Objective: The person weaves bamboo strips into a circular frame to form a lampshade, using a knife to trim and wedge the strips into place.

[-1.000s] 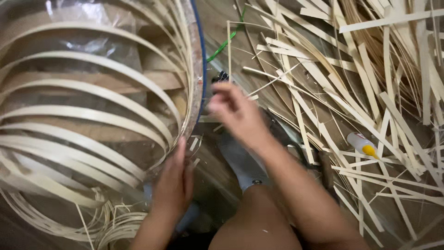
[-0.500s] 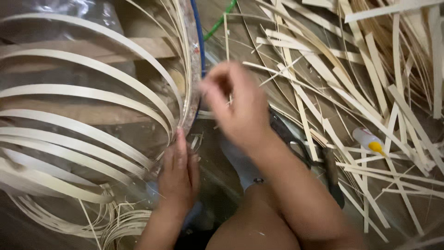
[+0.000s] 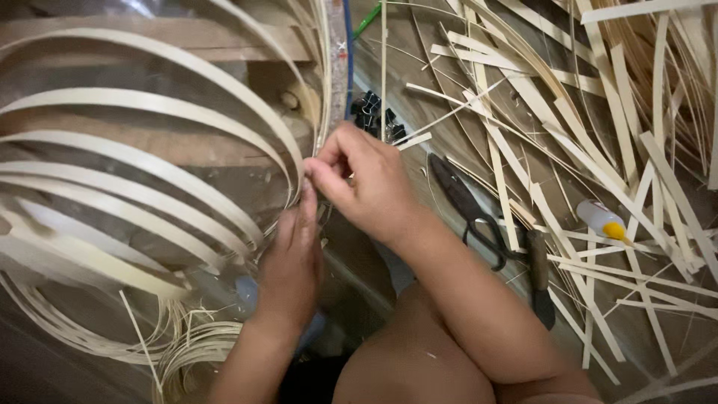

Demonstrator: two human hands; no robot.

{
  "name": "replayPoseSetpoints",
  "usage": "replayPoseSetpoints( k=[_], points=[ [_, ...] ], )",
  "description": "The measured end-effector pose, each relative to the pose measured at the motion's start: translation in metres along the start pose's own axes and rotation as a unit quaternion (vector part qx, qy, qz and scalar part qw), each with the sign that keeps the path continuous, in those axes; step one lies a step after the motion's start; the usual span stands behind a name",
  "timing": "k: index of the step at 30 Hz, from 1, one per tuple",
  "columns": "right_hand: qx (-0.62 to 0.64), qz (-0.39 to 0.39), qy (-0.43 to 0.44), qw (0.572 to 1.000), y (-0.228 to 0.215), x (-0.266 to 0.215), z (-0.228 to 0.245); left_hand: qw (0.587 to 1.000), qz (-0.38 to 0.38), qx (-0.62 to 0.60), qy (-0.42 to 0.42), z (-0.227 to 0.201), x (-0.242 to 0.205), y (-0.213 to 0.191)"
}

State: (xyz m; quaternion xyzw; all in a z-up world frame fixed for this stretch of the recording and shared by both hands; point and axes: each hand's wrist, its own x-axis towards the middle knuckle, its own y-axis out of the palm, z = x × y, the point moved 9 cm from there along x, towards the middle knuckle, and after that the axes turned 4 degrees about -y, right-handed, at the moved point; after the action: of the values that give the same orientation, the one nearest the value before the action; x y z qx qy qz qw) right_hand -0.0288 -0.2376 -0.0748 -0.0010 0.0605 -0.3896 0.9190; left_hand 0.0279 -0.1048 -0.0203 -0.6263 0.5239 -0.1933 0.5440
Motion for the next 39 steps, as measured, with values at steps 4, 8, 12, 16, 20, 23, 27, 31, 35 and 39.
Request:
replayPoseSetpoints(
  k=[4,8,12,16,20,23,27,31,35,39],
  points=[
    [-0.017,0.007,-0.004,1.0,-0.011,0.004,0.017,0.995,0.046,-0.071,-0.062,0.004,0.0,0.003],
    [-0.11,0.03,-0.237,0.965,-0.028,0.014,0.071,0.996,-0.013,-0.086,-0.013,-0.004,0.002,-0.005],
    [-0.281,0.09,-0.306,0.905,-0.02,0.012,0.065,0.995,0.001,-0.087,-0.045,0.004,-0.004,0.003],
    [-0.328,0.117,-0.307,0.886,-0.018,0.02,0.06,0.999,0.012,-0.02,-0.03,0.001,-0.001,0.001],
    [-0.291,0.099,-0.32,0.896,-0.021,0.013,0.064,0.999,0.022,0.0,-0.025,0.004,-0.006,0.005],
    [-0.31,0.092,-0.334,0.885,-0.017,0.016,0.067,0.997,0.037,-0.029,-0.06,0.008,-0.005,0.009],
    [-0.353,0.087,-0.366,0.857,-0.015,0.021,0.066,1.0,0.007,-0.002,-0.005,-0.001,0.001,0.006],
    [-0.331,0.107,-0.359,0.866,-0.014,0.015,0.066,0.997,0.047,0.01,-0.068,0.01,-0.007,0.012],
    [-0.166,0.053,-0.246,0.954,-0.044,0.011,0.048,0.996,0.06,-0.025,-0.068,0.009,0.004,0.011],
    [-0.108,-0.102,0.043,0.988,-0.108,-0.047,-0.04,0.982,0.127,0.001,-0.142,0.023,-0.01,0.023]
  ],
)
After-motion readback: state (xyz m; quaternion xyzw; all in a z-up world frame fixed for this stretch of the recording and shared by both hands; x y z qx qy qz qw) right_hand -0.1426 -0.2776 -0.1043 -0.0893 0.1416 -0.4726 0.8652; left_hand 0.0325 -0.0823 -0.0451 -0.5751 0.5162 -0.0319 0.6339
